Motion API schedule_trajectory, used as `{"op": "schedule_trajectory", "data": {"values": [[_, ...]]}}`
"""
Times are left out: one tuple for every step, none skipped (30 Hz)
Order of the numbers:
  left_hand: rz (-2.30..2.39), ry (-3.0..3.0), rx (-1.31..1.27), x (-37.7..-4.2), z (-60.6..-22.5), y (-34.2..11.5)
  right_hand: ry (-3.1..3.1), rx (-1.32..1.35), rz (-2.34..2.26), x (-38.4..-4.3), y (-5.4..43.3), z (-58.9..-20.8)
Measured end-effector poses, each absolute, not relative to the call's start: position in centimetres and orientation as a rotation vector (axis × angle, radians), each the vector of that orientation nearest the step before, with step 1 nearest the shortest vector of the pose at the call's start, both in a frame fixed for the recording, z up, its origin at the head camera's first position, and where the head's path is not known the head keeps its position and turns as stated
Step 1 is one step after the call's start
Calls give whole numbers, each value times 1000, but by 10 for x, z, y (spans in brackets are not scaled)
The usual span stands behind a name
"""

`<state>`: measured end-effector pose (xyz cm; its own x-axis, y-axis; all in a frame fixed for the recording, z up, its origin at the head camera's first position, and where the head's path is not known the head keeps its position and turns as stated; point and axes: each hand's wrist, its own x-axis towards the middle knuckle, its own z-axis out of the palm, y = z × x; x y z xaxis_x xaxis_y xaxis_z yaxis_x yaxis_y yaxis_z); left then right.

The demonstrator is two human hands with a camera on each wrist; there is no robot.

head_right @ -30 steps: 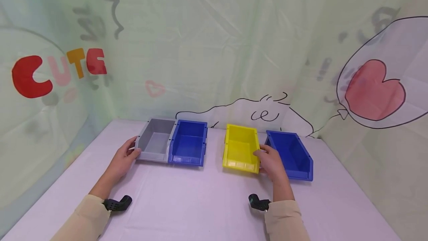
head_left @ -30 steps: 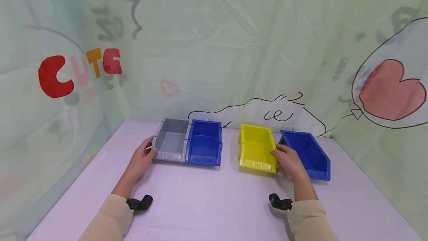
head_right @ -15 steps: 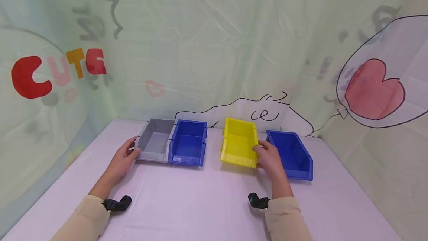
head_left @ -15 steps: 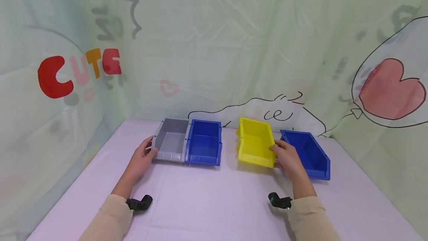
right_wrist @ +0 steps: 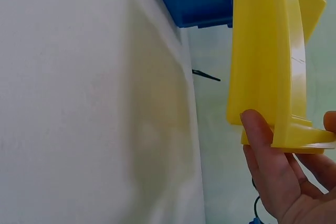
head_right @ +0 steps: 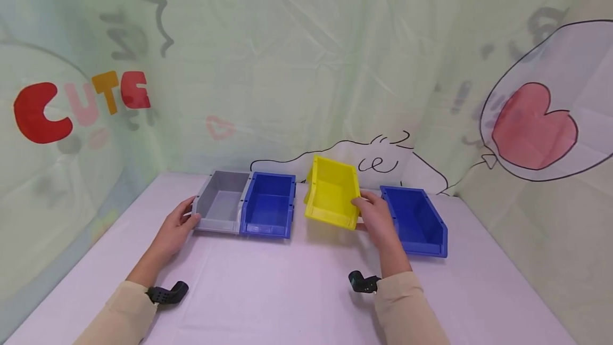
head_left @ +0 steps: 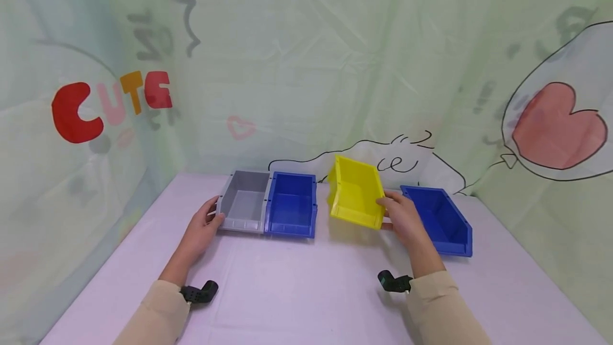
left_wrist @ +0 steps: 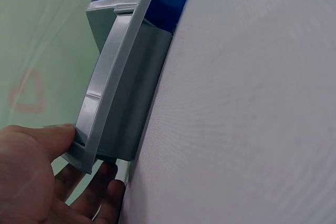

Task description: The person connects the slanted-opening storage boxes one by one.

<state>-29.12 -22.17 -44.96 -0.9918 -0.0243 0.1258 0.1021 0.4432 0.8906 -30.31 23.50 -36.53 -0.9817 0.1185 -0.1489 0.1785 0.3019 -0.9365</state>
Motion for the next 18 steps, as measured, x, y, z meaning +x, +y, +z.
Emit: {"op": "schedule_trajectory", "data": {"values": [[-1596, -2563, -71, -292, -450, -222, 2485, 278, -1808, -303, 234, -364], [-1595, -2563, -71, -292, -449, -222, 2481, 272, -1807, -302, 232, -363], [-1596, -2561, -73, -292, -450, -222, 2477, 264, -1806, -302, 231, -362], [-1598, -2560, -73, -292, -450, -222, 2470, 261, -1806, -302, 230, -361], [-1599, -2560, -73, -292, -450, -222, 2467, 250, -1806, -301, 229, -361], [-1601, -2560, -74, -292, -450, -222, 2464, 247, -1806, -301, 228, -361], [-1601, -2560, -75, -292, -450, -222, 2464, 242, -1805, -301, 226, -360], [-1602, -2561, -75, -292, -451, -222, 2466, 237, -1804, -301, 225, -360], [-1600, -2562, -74, -292, -451, -222, 2465, 232, -1804, -301, 225, -360], [-1596, -2565, -71, -291, -450, -222, 2464, 228, -1802, -301, 224, -360], [-1593, -2565, -67, -291, -450, -222, 2464, 223, -1798, -301, 223, -361], [-1592, -2563, -65, -291, -450, -222, 2463, 220, -1797, -301, 222, -361], [-1592, -2562, -62, -291, -450, -222, 2463, 218, -1792, -301, 221, -361], [-1594, -2562, -62, -291, -450, -222, 2462, 219, -1789, -300, 221, -361], [-1594, -2563, -62, -291, -450, -222, 2460, 219, -1788, -300, 220, -362], [-1597, -2563, -62, -291, -449, -222, 2460, 221, -1787, -300, 220, -362], [-1601, -2561, -62, -292, -449, -222, 2460, 222, -1787, -301, 219, -363], [-1605, -2561, -62, -292, -449, -222, 2460, 224, -1786, -301, 218, -363]]}}
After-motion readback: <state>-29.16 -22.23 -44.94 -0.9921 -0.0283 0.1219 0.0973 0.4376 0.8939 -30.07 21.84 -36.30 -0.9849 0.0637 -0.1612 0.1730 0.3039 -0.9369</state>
